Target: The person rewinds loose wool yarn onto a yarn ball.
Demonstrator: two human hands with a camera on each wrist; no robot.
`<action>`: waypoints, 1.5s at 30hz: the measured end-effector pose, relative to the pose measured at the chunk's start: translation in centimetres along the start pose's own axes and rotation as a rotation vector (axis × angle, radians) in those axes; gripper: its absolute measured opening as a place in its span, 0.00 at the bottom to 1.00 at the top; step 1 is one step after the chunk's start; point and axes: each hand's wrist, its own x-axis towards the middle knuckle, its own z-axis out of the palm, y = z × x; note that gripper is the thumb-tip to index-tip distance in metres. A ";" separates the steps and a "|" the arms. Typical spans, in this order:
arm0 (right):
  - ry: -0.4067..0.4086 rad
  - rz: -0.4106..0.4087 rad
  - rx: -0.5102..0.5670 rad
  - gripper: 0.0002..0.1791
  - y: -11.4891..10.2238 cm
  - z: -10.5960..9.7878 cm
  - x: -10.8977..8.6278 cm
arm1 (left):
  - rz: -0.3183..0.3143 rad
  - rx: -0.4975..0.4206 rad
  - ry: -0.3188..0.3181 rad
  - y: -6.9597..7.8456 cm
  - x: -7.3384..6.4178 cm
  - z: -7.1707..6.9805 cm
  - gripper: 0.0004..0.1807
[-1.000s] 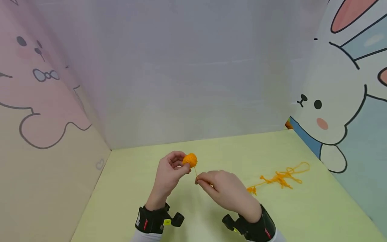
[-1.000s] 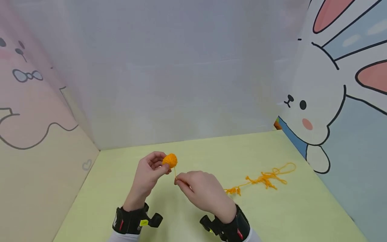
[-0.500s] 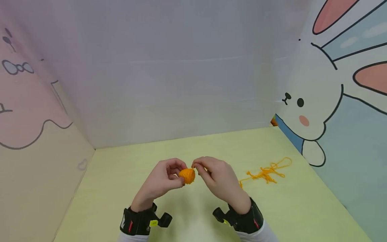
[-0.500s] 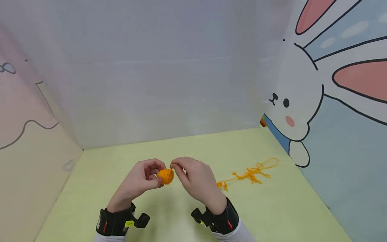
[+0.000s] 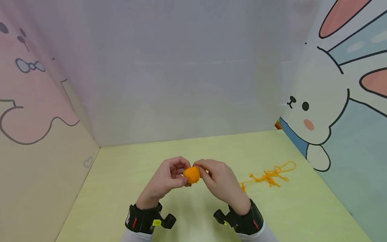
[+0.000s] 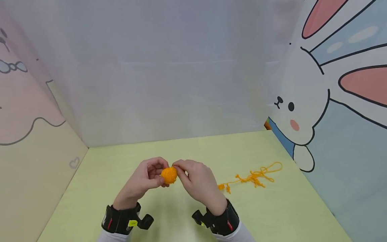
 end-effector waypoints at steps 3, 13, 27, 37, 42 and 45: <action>-0.008 0.017 -0.055 0.07 0.0 0.2 0.1 | -0.010 0.038 0.108 -0.1 0.3 0.3 0.15; -0.013 0.072 -0.241 0.05 0.2 0.5 0.4 | 0.019 0.334 0.228 -0.5 1.1 2.0 0.29; 0.001 0.153 -0.242 0.09 0.4 1.2 0.6 | -0.078 0.234 0.243 -0.4 1.0 2.0 0.18; -0.145 0.162 -0.177 0.08 -0.2 2.0 0.3 | -0.054 -0.117 0.428 -0.4 1.0 1.5 0.20; -0.176 0.115 -0.161 0.09 -0.6 2.2 0.1 | -0.036 -0.091 0.443 -0.8 1.3 1.5 0.22; -0.194 0.108 -0.165 0.09 -0.8 2.0 0.0 | -0.036 0.012 0.470 -1.1 1.4 1.4 0.20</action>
